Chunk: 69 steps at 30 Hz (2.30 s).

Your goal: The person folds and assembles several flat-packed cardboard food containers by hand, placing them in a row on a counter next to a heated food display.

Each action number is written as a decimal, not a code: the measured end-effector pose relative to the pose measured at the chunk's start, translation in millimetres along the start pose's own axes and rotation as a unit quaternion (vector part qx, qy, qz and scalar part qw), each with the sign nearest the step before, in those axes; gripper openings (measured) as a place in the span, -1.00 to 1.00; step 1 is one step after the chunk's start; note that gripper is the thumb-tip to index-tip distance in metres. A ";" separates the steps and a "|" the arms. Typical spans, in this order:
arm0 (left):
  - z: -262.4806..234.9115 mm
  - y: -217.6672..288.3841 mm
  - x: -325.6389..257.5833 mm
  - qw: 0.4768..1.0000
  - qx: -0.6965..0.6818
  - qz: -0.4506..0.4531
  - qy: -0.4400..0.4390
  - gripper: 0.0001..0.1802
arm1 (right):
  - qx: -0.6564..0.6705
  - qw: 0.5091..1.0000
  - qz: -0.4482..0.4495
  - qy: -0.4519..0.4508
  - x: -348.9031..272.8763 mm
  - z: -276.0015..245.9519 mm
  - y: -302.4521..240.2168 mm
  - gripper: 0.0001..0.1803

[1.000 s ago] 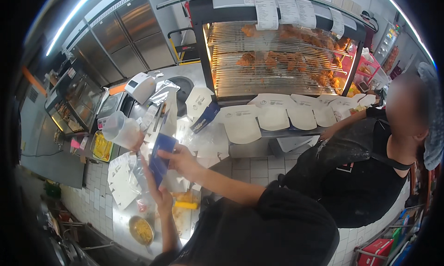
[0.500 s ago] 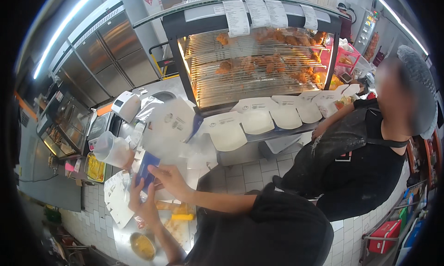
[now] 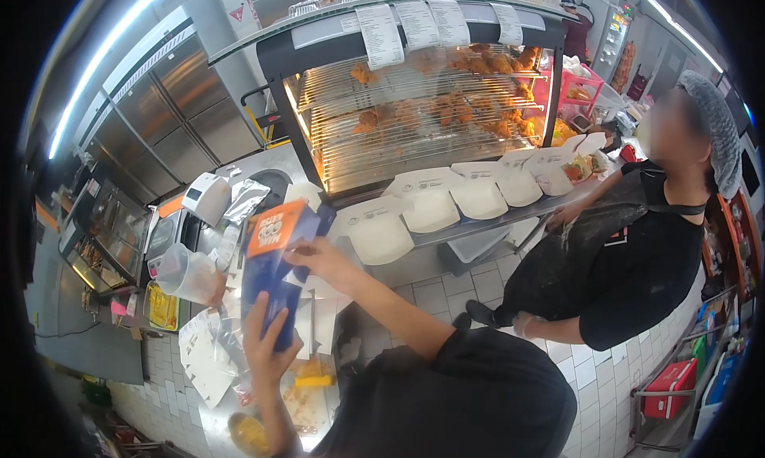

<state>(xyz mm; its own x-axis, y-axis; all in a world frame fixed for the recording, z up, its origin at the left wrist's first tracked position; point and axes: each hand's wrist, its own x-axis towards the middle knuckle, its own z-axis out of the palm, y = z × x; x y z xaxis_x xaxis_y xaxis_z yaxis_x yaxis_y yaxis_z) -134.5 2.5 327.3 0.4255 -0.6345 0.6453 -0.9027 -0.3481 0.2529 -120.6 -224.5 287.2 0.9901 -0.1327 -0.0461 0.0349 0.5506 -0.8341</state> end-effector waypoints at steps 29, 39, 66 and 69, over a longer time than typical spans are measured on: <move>57.5 0.0 -22.1 0.724 -0.308 -0.406 0.466 -0.59 | -0.335 0.929 -0.152 0.046 -18.7 -18.3 41.4 -0.19; 69.0 -14.0 -58.4 0.809 -0.213 -0.336 0.432 -0.63 | -0.199 0.965 -0.117 0.122 -5.2 -24.5 30.5 -0.74; 98.9 -39.6 -78.8 0.870 -0.271 -0.403 -0.088 -0.67 | -0.481 0.842 -0.028 -0.245 -17.2 -33.9 -4.7 -0.77; 61.0 -0.8 -16.3 0.821 -0.360 -0.421 -0.138 -0.68 | -0.489 0.823 -0.133 -0.256 -27.2 -31.3 -11.0 -0.75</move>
<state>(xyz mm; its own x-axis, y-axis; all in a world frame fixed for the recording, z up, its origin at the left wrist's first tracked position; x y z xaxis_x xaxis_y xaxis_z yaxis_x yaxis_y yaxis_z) -136.9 -29.0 272.6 0.8265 -0.5454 -0.1393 -0.0429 -0.3078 0.9505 -152.1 -252.7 280.4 0.9013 0.3619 0.2382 0.3815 -0.4022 -0.8323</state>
